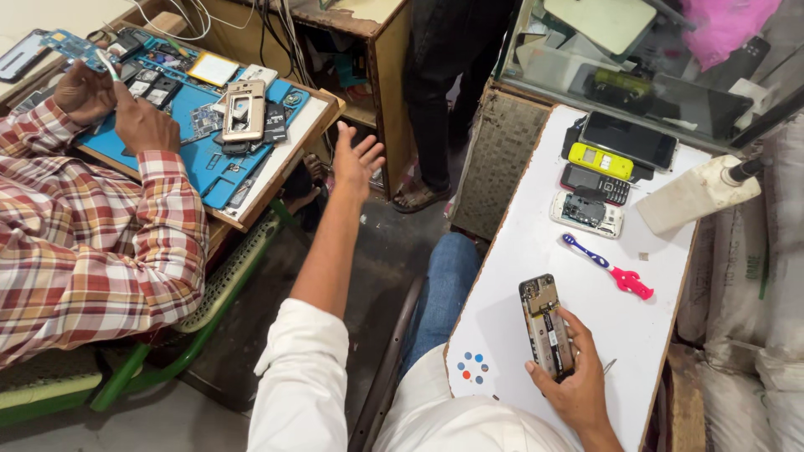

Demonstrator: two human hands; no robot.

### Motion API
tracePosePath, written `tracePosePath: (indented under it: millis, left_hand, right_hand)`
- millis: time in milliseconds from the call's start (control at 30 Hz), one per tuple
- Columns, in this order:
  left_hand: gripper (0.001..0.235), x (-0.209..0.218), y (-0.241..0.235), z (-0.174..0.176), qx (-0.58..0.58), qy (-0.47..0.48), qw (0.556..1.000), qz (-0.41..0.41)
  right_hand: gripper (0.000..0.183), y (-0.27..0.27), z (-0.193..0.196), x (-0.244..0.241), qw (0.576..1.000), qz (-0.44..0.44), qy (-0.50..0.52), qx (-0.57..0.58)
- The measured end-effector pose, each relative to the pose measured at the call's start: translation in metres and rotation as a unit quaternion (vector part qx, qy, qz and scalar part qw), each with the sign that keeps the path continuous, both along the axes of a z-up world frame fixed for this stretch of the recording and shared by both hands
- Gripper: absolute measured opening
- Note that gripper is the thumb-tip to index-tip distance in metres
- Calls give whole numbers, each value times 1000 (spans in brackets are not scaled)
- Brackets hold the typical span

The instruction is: The person cleans the internal components of a disassembled smartphone using a dropper and a toothbrush, then reconnects the battery and connects a charging cable to test the device.

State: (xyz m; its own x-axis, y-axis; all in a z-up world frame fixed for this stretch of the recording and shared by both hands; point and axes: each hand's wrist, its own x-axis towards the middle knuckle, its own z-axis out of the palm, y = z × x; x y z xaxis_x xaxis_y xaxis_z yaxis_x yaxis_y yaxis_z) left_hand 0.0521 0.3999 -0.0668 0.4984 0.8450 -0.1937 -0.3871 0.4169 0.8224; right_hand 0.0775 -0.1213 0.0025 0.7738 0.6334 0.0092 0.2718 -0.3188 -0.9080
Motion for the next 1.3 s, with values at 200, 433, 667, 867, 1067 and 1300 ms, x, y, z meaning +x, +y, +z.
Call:
tracePosePath:
  millis: [200, 433, 667, 867, 1067, 1300]
  left_hand:
    - [84, -11, 42, -66, -54, 81, 994, 54]
    - [82, -9, 76, -51, 100, 71, 992, 1]
    - [37, 18, 104, 10, 79, -92, 992, -28]
    - [73, 7, 83, 25, 123, -39, 987, -92]
    - [58, 13, -53, 31, 53, 15, 995, -86]
    - [40, -46, -266, 6, 25, 10, 975, -220]
  right_hand:
    - [93, 2, -8, 2, 1000, 2, -12, 0]
    - [91, -5, -23, 4, 993, 37, -4, 112]
    - [88, -10, -27, 6, 987, 38, -11, 158]
    - [99, -10, -35, 29, 965, 19, 138, 222]
    - [116, 8, -31, 49, 884, 51, 304, 352]
    - [80, 10, -40, 56, 730, 214, 460, 458]
